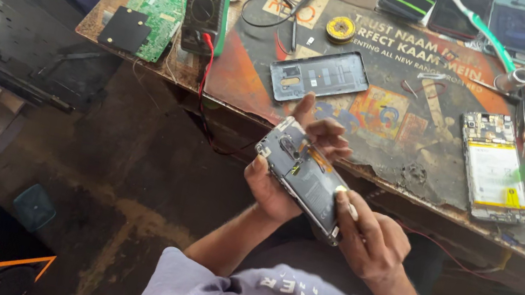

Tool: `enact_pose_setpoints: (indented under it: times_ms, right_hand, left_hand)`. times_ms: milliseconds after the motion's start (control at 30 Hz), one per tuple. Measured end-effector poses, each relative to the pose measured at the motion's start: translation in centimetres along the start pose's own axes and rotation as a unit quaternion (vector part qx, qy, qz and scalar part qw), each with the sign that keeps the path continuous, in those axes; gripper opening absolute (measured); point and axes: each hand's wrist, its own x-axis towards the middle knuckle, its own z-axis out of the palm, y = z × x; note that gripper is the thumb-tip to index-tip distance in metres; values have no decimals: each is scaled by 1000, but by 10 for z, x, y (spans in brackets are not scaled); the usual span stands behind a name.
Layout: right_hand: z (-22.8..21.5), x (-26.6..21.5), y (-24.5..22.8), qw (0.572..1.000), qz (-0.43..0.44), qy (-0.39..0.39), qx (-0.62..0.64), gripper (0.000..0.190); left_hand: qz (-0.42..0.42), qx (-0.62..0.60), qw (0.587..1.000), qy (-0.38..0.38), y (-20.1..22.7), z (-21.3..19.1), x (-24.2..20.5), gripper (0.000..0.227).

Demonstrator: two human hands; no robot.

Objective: The person disassembles a smartphone at a workbench, removing components including the battery and various internal panels by hand.

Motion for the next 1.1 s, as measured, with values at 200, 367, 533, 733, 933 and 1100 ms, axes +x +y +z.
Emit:
enact_pose_setpoints:
  times_ms: [200,367,533,733,933,1100]
  right_hand:
    - [0,3,7,997,-4,-8,-75,33]
    - [8,0,4,999,-13,-29,-37,29]
    - [8,-4,12,997,49,-20,59,37]
    - [-1,-33,23,912,325,10,249,24]
    - [-8,-37,29,864,438,29,246,28]
    - [-14,-18,47,918,333,-8,216,31]
  left_hand:
    - [-87,135,980,121,-12,7,-30,79]
    - [-211,273,929,133,3,-6,-43,46]
    - [-232,160,954,107,12,-7,-25,77]
    - [-240,123,951,151,6,-13,-8,91]
    - [-235,167,942,173,-14,-20,8,85]
    - [-227,162,940,195,-22,-22,13,76]
